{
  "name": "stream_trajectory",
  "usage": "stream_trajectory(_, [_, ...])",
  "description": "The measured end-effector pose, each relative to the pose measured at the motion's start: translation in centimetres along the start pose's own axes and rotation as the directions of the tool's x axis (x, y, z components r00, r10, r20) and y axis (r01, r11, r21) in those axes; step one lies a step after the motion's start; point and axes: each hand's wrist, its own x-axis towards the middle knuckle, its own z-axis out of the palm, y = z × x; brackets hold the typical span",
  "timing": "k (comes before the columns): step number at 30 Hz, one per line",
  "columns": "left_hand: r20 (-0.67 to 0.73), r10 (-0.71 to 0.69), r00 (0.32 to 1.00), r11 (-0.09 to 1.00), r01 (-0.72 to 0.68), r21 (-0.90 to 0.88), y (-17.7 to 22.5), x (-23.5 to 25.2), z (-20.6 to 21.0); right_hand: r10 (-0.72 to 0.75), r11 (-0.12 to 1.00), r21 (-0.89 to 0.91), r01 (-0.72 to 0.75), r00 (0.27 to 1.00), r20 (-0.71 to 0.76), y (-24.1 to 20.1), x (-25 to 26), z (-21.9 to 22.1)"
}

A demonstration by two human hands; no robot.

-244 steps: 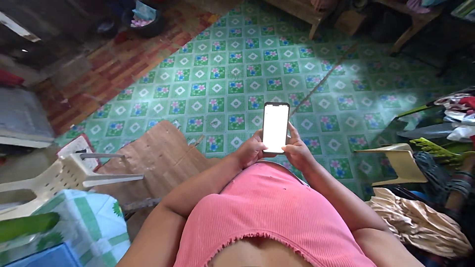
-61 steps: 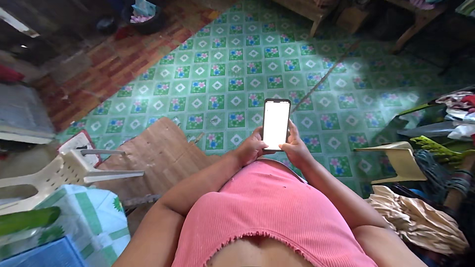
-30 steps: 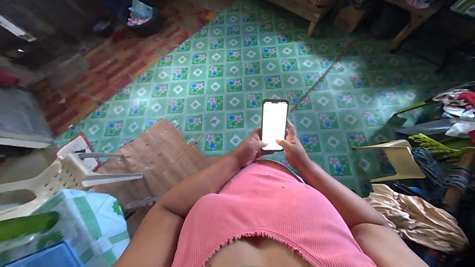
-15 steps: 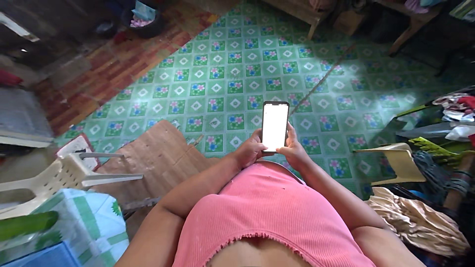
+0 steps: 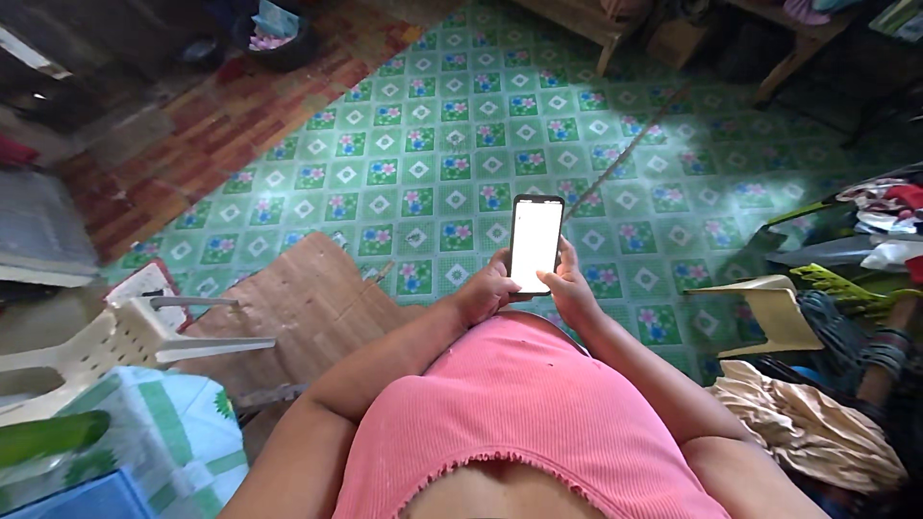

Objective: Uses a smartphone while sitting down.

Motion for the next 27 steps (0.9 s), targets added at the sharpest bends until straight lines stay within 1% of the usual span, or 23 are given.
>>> stream_trajectory(9, [-0.013, -0.003, 1.000, 1.000, 0.002, -0.024, -0.31, -0.03, -0.03, -0.023, 0.997, 0.078, 0.021, 1.000, 0.017, 0.24, -0.17, -0.21])
stream_trajectory(16, [-0.015, 0.013, 1.000, 1.000, -0.014, -0.026, -0.46, -0.21, -0.23, -0.020, 0.992, 0.128, 0.009, 0.996, 0.086, 0.44, -0.23, -0.51])
stream_trajectory(23, [-0.018, 0.031, 0.999, 0.998, -0.031, 0.047, -0.90, -0.32, -0.58, -0.032, 0.990, 0.141, 0.014, 0.991, 0.129, 0.50, -0.63, -0.62])
stream_trajectory(27, [-0.032, 0.028, 0.999, 0.999, -0.027, 0.030, -1.01, -0.41, -0.41, -0.042, 0.988, 0.150, 0.020, 0.989, 0.144, 0.63, -0.83, -0.70])
